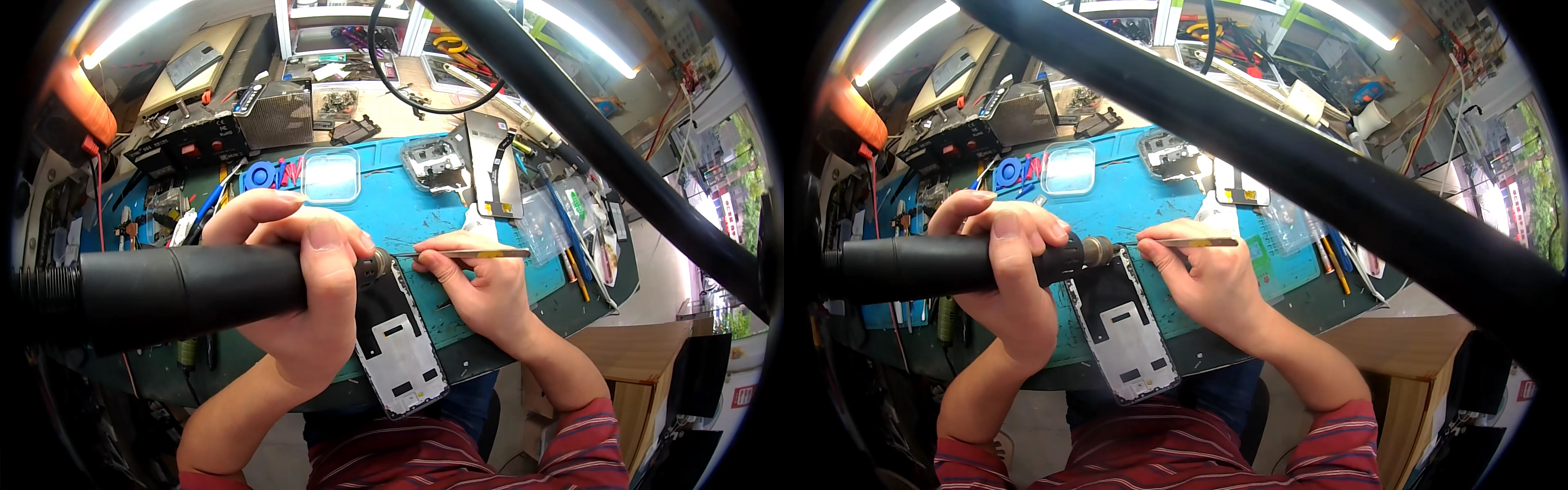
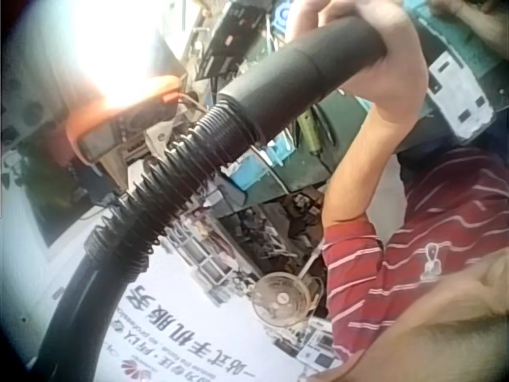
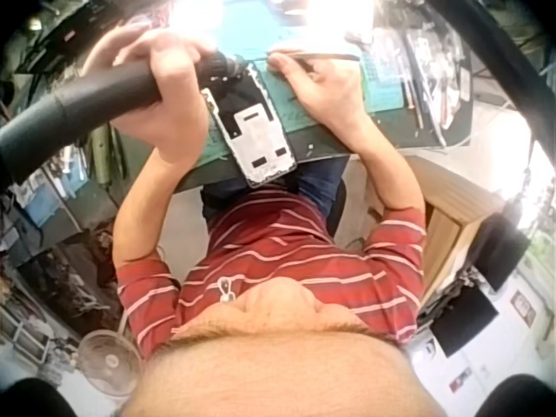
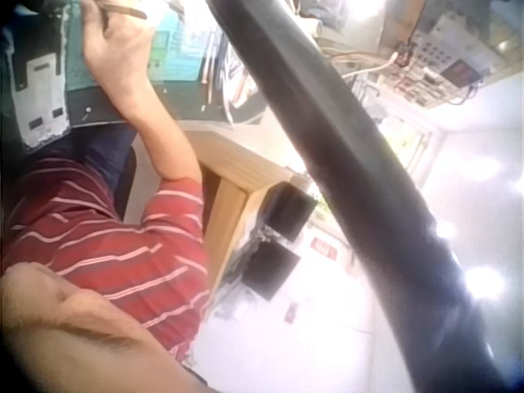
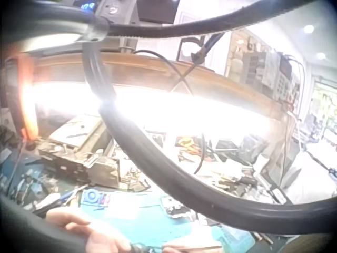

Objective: The person applies adhesive tape to a smartphone back cover, then uses a heat gun and a metal pick to pry and separate the screen assembly from the phone frame. The person handles the back cover, screen assembly, and frame throughout the process.

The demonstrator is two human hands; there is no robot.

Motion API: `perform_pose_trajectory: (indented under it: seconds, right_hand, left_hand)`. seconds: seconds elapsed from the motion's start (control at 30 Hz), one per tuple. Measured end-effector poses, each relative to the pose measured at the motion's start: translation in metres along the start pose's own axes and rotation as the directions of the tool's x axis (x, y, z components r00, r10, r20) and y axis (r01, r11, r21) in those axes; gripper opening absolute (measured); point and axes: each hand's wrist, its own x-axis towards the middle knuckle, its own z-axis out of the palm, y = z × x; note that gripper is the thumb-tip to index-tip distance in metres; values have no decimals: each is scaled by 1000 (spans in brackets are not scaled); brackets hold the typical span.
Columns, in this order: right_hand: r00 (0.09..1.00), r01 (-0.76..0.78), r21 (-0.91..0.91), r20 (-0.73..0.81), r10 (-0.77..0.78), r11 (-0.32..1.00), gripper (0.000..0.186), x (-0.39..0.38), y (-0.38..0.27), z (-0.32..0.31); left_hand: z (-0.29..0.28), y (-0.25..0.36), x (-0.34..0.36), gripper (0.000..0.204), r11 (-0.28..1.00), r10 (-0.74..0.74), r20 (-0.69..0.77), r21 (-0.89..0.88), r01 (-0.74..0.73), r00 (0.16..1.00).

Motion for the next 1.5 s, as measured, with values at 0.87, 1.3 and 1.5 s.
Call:
perform_pose_trajectory:
  seconds: [0.87, 1.3, 1.5]
  right_hand:
    - [896, 395, -321, -72, -438, 861, 15, -7, 4, -8]
    - [918, 363, -284, -57, -394, 887, 11, -5, 6, -8]
    - [906, 383, -244, -86, -414, 891, 9, -4, 5, -6]
  left_hand:
    - [1, 3, -2, 25, 997, 39, 56, 67, -43, 998]
    - [-3, -3, -5, 31, 997, 60, 47, -58, -57, 997]
    - [-3, -5, -4, 31, 993, 110, 44, -56, -107, 993]
